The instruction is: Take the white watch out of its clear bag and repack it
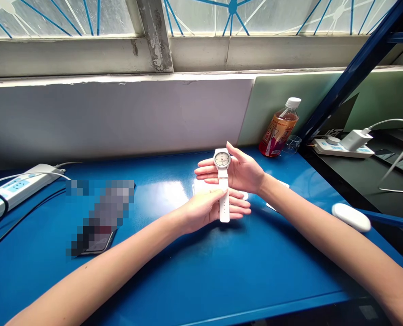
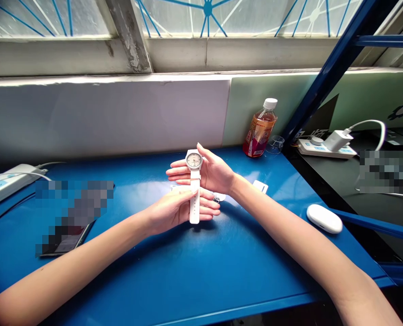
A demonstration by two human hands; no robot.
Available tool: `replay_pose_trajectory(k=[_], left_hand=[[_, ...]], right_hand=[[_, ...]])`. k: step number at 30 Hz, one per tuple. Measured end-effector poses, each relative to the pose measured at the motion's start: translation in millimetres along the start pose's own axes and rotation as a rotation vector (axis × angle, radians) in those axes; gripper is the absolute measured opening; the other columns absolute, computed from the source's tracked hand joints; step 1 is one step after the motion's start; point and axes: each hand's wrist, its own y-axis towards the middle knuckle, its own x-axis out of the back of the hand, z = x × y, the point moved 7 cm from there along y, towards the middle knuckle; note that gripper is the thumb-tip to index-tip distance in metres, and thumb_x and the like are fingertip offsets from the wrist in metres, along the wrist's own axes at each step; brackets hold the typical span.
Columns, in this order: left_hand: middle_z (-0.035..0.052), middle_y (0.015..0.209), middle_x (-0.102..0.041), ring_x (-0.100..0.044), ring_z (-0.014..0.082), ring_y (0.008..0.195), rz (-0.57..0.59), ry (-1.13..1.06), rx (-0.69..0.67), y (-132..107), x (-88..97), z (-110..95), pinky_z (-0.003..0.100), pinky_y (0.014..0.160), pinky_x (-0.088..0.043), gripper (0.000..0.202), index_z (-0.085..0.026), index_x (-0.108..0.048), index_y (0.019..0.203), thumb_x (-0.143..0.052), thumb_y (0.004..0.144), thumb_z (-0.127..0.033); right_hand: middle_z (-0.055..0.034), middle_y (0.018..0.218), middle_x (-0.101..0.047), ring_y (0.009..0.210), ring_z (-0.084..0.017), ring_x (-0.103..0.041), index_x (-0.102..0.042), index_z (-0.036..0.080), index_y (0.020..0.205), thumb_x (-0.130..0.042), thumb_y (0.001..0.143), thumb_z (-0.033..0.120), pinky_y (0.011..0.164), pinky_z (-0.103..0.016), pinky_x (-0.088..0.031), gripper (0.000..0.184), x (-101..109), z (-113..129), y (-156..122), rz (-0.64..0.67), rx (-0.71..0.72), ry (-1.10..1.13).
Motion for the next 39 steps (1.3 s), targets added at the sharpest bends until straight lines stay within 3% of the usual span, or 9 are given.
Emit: replay_pose_trajectory(k=[10,15,19,25,27,30,34,36,39], left_hand=[[0.0241,0.105,-0.073,-0.073,0.0288,0.096,-0.049,-0.001,-0.007,-0.5,0.0,0.1,0.045,0.098,-0.051,0.036,-0.004,-0.069,0.101,-0.051,0.1,-0.034],[0.0221,0.105,-0.073,-0.072,0.0288,0.099,-0.073,0.013,0.008,-1.2,0.1,-0.2,0.043,0.095,-0.053,0.035,-0.005,-0.069,0.103,-0.05,0.1,-0.034],[0.019,0.1,-0.074,-0.073,0.0276,0.094,-0.092,0.016,-0.024,-1.4,0.4,-4.5,0.041,0.09,-0.055,0.031,-0.007,-0.068,0.101,-0.056,0.098,-0.035],[0.0114,0.09,-0.074,-0.073,0.0206,0.082,-0.147,0.054,-0.096,-1.9,4.7,-8.9,0.033,0.082,-0.055,0.03,-0.01,-0.067,0.1,-0.078,0.083,-0.032],[0.0104,0.088,-0.074,-0.072,0.0187,0.077,-0.143,0.036,-0.105,-1.7,4.7,-8.5,0.031,0.078,-0.055,0.031,-0.01,-0.067,0.102,-0.078,0.084,-0.033],[0.0133,0.09,-0.075,-0.073,0.0206,0.077,-0.075,0.009,-0.09,-0.7,0.9,-6.5,0.032,0.077,-0.056,0.036,-0.009,-0.067,0.106,-0.071,0.089,-0.04],[0.018,0.091,-0.075,-0.074,0.0238,0.081,-0.046,0.025,-0.048,-0.3,0.7,-3.7,0.036,0.082,-0.057,0.041,-0.006,-0.069,0.106,-0.062,0.095,-0.045],[0.0193,0.093,-0.076,-0.075,0.0248,0.083,-0.054,0.04,-0.049,-0.6,2.1,-3.6,0.037,0.083,-0.057,0.042,-0.006,-0.07,0.105,-0.06,0.095,-0.046],[0.021,0.099,-0.075,-0.075,0.0266,0.087,-0.044,0.066,-0.05,-1.5,1.7,-2.8,0.039,0.085,-0.056,0.039,-0.006,-0.069,0.108,-0.06,0.096,-0.042]], right_hand=[[-0.019,0.12,-0.072,0.116,-0.028,-0.066,-0.069,0.008,0.111,-0.018,0.097,0.066,0.107,-0.047,-0.045,0.078,-3.1,4.5,-1.8,0.013,0.024,-0.013],[-0.0164,0.113,-0.075,0.109,-0.028,-0.069,-0.067,0.007,0.113,-0.021,0.097,0.049,0.105,-0.046,-0.046,0.064,-3.3,5.2,-0.5,0.018,0.03,0.037],[-0.0126,0.093,-0.077,0.09,-0.023,-0.072,-0.066,0.006,0.117,-0.025,0.099,0.038,0.091,-0.038,-0.054,0.055,0.4,6.7,-1.1,-0.017,0.022,0.076],[-0.0025,0.071,-0.071,0.074,-0.015,-0.071,-0.072,0.013,0.1,-0.053,0.097,0.041,0.073,-0.025,-0.056,0.033,11.9,10.4,-1.2,-0.174,0.109,0.019],[0.0002,0.065,-0.069,0.07,-0.013,-0.071,-0.071,0.016,0.088,-0.069,0.089,0.041,0.069,-0.022,-0.056,0.025,17.4,11.1,-0.3,-0.252,0.164,-0.02],[0.0004,0.064,-0.07,0.07,-0.014,-0.071,-0.069,0.018,0.076,-0.078,0.08,0.043,0.072,-0.023,-0.057,0.027,21.0,9.7,0.5,-0.303,0.211,-0.027],[-0.0034,0.083,-0.078,0.087,-0.017,-0.074,-0.073,0.019,0.098,-0.075,0.082,0.045,0.088,-0.031,-0.057,0.031,8.1,8.1,-0.7,-0.135,0.204,-0.052],[-0.0054,0.097,-0.079,0.099,-0.019,-0.073,-0.071,0.019,0.112,-0.074,0.085,0.038,0.098,-0.034,-0.054,0.033,-1.3,7.8,-2.9,-0.012,0.185,-0.087],[-0.0075,0.109,-0.077,0.108,-0.021,-0.071,-0.07,0.016,0.115,-0.069,0.089,0.027,0.105,-0.036,-0.05,0.029,-5.8,10.1,-5.8,0.06,0.18,-0.107]])
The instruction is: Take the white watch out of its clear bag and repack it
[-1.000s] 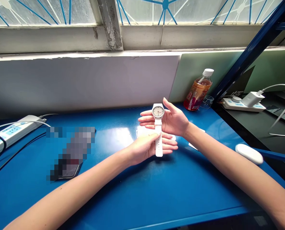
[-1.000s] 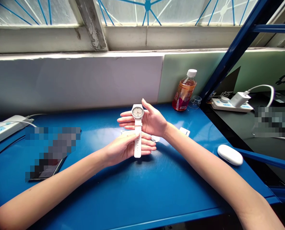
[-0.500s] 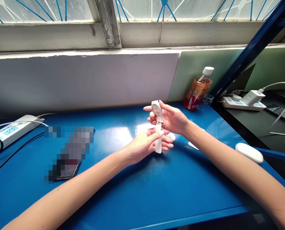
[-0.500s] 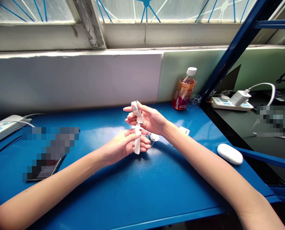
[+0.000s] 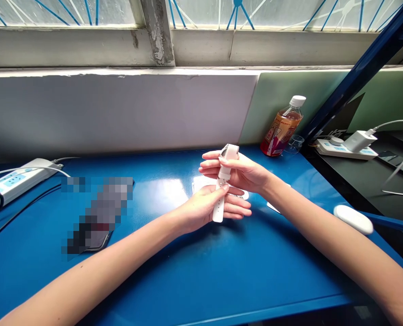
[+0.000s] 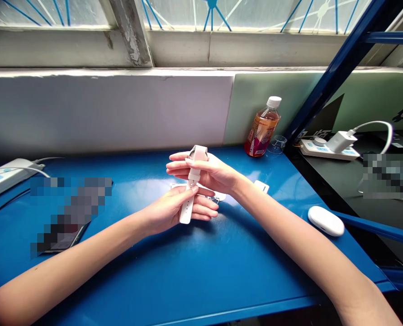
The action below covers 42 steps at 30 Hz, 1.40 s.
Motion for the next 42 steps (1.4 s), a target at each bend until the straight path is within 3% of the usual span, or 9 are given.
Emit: replay_pose_trajectory(k=[6,12,15,19,23,31,42], left_hand=[[0.0215,0.109,-0.072,-0.073,0.0295,0.098,0.012,-0.014,-0.045,0.0,-1.2,-2.2,0.046,0.094,-0.053,0.03,-0.007,-0.065,0.115,-0.062,0.095,-0.03],[0.0228,0.114,-0.07,-0.07,0.0312,0.106,0.018,0.021,-0.02,-0.1,0.8,-1.3,0.046,0.099,-0.051,0.029,-0.005,-0.066,0.114,-0.06,0.096,-0.026],[0.0223,0.115,-0.07,-0.07,0.0316,0.107,-0.001,0.005,-0.017,-1.2,1.2,-1.3,0.047,0.099,-0.05,0.027,-0.006,-0.066,0.114,-0.059,0.096,-0.024],[0.0223,0.115,-0.07,-0.07,0.0314,0.106,-0.019,-0.012,-0.01,-1.3,1.8,0.1,0.047,0.099,-0.05,0.026,-0.006,-0.065,0.115,-0.058,0.096,-0.022],[0.0227,0.114,-0.07,-0.07,0.0309,0.105,-0.003,-0.02,-0.007,-0.1,1.3,1.0,0.046,0.097,-0.051,0.027,-0.005,-0.066,0.114,-0.057,0.096,-0.022],[0.0214,0.111,-0.072,-0.071,0.0313,0.104,-0.034,-0.019,0.019,-1.4,1.9,1.5,0.048,0.099,-0.05,0.025,-0.007,-0.068,0.112,-0.058,0.095,-0.022],[0.0204,0.109,-0.073,-0.072,0.0298,0.101,-0.037,-0.02,0.024,-2.5,-0.7,-0.1,0.046,0.098,-0.051,0.024,-0.006,-0.07,0.109,-0.055,0.096,-0.021]], right_hand=[[-0.0085,0.112,-0.076,0.1,-0.021,-0.074,-0.068,0.014,0.118,-0.059,0.093,0.017,0.092,-0.034,-0.059,0.027,8.8,0.6,-0.3,-0.018,-0.051,0.051],[-0.0114,0.109,-0.077,0.1,-0.021,-0.074,-0.067,0.012,0.117,-0.054,0.092,0.012,0.089,-0.034,-0.06,0.029,13.7,-3.5,0.3,-0.053,-0.091,0.025],[-0.0122,0.109,-0.077,0.1,-0.022,-0.073,-0.068,0.012,0.116,-0.048,0.096,0.02,0.092,-0.036,-0.058,0.029,14.2,-6.0,1.5,-0.08,-0.124,0.036],[-0.0125,0.107,-0.077,0.101,-0.023,-0.072,-0.068,0.012,0.116,-0.032,0.102,0.038,0.094,-0.039,-0.056,0.047,13.3,-5.6,2.6,-0.096,-0.14,0.072],[-0.0133,0.108,-0.077,0.103,-0.025,-0.071,-0.069,0.011,0.116,-0.025,0.102,0.046,0.098,-0.042,-0.052,0.058,9.5,-3.9,1.5,-0.069,-0.156,0.096],[-0.0147,0.108,-0.077,0.103,-0.024,-0.071,-0.072,0.01,0.109,-0.03,0.101,0.049,0.099,-0.04,-0.051,0.058,11.3,-5.2,0.9,-0.115,-0.188,0.062],[-0.0163,0.103,-0.077,0.099,-0.025,-0.072,-0.073,0.008,0.106,-0.024,0.101,0.052,0.096,-0.041,-0.052,0.066,9.7,-3.9,1.6,-0.145,-0.192,0.068]])
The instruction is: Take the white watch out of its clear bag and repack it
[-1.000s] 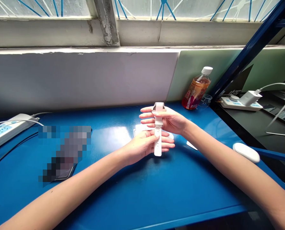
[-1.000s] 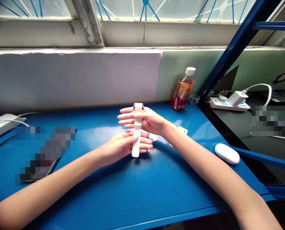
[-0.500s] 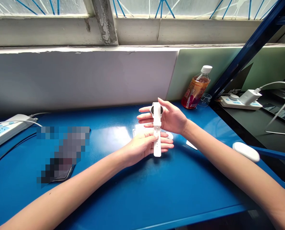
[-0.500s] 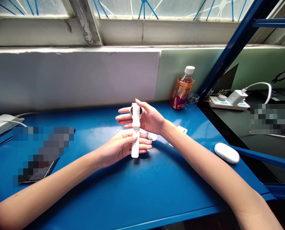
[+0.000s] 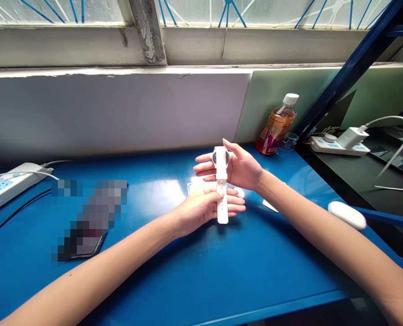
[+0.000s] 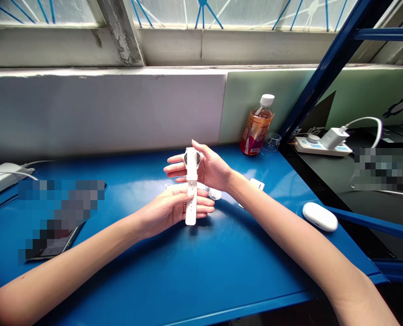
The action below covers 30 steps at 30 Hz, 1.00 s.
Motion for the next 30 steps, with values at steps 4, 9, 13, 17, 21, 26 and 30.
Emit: replay_pose_trajectory(k=[4,9,13,17,21,26,30], left_hand=[[0.0207,0.109,-0.073,-0.072,0.0299,0.101,0.002,-0.002,0.0,-0.9,-1.3,-0.2,0.046,0.099,-0.05,0.025,-0.006,-0.07,0.11,-0.056,0.095,-0.022],[0.0205,0.107,-0.073,-0.072,0.0299,0.1,-0.004,0.005,0.003,0.5,-1.5,0.4,0.045,0.097,-0.051,0.025,-0.006,-0.07,0.109,-0.056,0.095,-0.022],[0.0191,0.104,-0.074,-0.073,0.0292,0.098,-0.015,-0.002,-0.004,0.4,-1.0,-0.2,0.044,0.095,-0.052,0.023,-0.007,-0.07,0.108,-0.057,0.094,-0.022],[0.02,0.105,-0.074,-0.073,0.0294,0.098,-0.021,-0.017,0.007,-1.2,-1.5,-0.2,0.044,0.095,-0.052,0.023,-0.007,-0.069,0.108,-0.058,0.095,-0.022],[0.0207,0.108,-0.073,-0.072,0.0298,0.1,-0.03,-0.024,0.019,-1.6,-1.3,1.3,0.044,0.095,-0.052,0.023,-0.007,-0.069,0.108,-0.057,0.095,-0.023],[0.0209,0.111,-0.072,-0.073,0.0292,0.1,-0.055,-0.03,0.022,0.2,1.9,2.6,0.042,0.094,-0.054,0.022,-0.007,-0.068,0.108,-0.055,0.096,-0.021],[0.0208,0.107,-0.073,-0.073,0.0287,0.097,-0.078,-0.042,0.01,1.3,4.0,0.3,0.041,0.09,-0.055,0.018,-0.007,-0.068,0.105,-0.059,0.094,-0.018]], right_hand=[[-0.0167,0.103,-0.077,0.097,-0.026,-0.072,-0.072,0.008,0.107,-0.024,0.101,0.051,0.092,-0.041,-0.054,0.065,0.3,0.3,-0.5,-0.009,0.002,-0.009],[-0.0171,0.104,-0.077,0.096,-0.026,-0.072,-0.072,0.008,0.109,-0.026,0.1,0.053,0.092,-0.041,-0.054,0.064,2.3,-1.5,0.2,0.0,-0.002,-0.007],[-0.0162,0.103,-0.077,0.096,-0.025,-0.073,-0.072,0.009,0.109,-0.025,0.101,0.052,0.094,-0.041,-0.053,0.064,2.8,-1.1,0.4,0.003,0.003,-0.004],[-0.0158,0.104,-0.077,0.096,-0.025,-0.073,-0.072,0.009,0.109,-0.025,0.101,0.052,0.093,-0.041,-0.054,0.064,2.1,-1.0,-0.2,-0.001,-0.001,-0.007],[-0.0157,0.105,-0.077,0.096,-0.025,-0.072,-0.071,0.01,0.111,-0.026,0.1,0.053,0.093,-0.041,-0.054,0.064,1.8,-1.3,-0.2,0.012,0.005,-0.004],[-0.0164,0.109,-0.075,0.1,-0.027,-0.071,-0.068,0.01,0.114,-0.021,0.1,0.054,0.095,-0.043,-0.052,0.066,0.2,-2.3,0.2,0.075,-0.014,0.003],[-0.0183,0.11,-0.074,0.101,-0.029,-0.071,-0.064,0.009,0.119,-0.022,0.098,0.05,0.098,-0.049,-0.048,0.063,-1.7,-3.5,0.7,0.112,-0.038,0.037]])
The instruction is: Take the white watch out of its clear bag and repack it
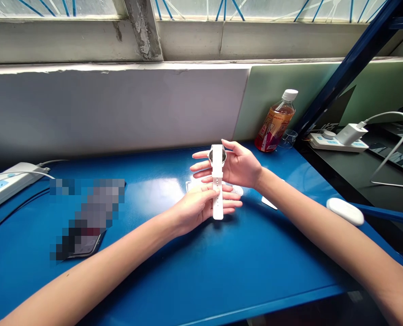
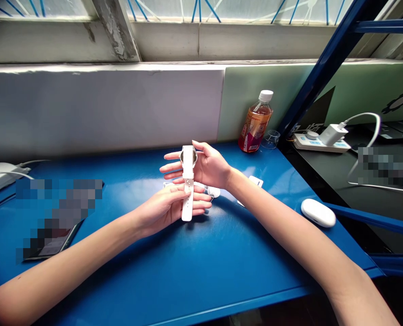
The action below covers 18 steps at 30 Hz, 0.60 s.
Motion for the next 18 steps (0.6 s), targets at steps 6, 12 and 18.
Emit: replay_pose_trajectory(k=[6,12,18], left_hand=[[0.0172,0.093,-0.075,-0.074,0.0246,0.086,-0.036,-0.011,0.003,-1.3,-1.0,-2.9,0.035,0.082,-0.058,0.014,-0.007,-0.069,0.099,-0.06,0.091,-0.015],[0.0152,0.096,-0.075,-0.073,0.0244,0.085,0.115,-0.044,0.05,-5.7,-1.4,-13.5,0.036,0.081,-0.057,0.027,-0.008,-0.068,0.11,-0.062,0.091,-0.026],[0.0256,0.128,-0.063,-0.067,0.0353,0.111,0.263,-0.361,0.102,-5.0,3.8,-23.2,0.044,0.095,-0.05,0.075,0.001,-0.054,0.132,-0.044,0.09,-0.06]], right_hand=[[-0.0123,0.093,-0.076,0.093,-0.026,-0.07,-0.066,0.009,0.116,-0.031,0.097,0.043,0.094,-0.045,-0.051,0.053,7.2,5.9,-0.4,-0.039,0.075,-0.009],[-0.0022,0.082,-0.073,0.085,-0.02,-0.072,-0.069,0.02,0.095,-0.057,0.094,0.051,0.077,-0.032,-0.055,0.033,19.5,19.7,-17.3,-0.237,0.205,-0.11],[0.002,0.074,-0.071,0.087,-0.02,-0.073,-0.065,0.023,0.083,-0.082,0.066,0.059,0.078,-0.031,-0.056,0.044,29.2,19.9,-41.2,-0.4,0.444,-0.119]])
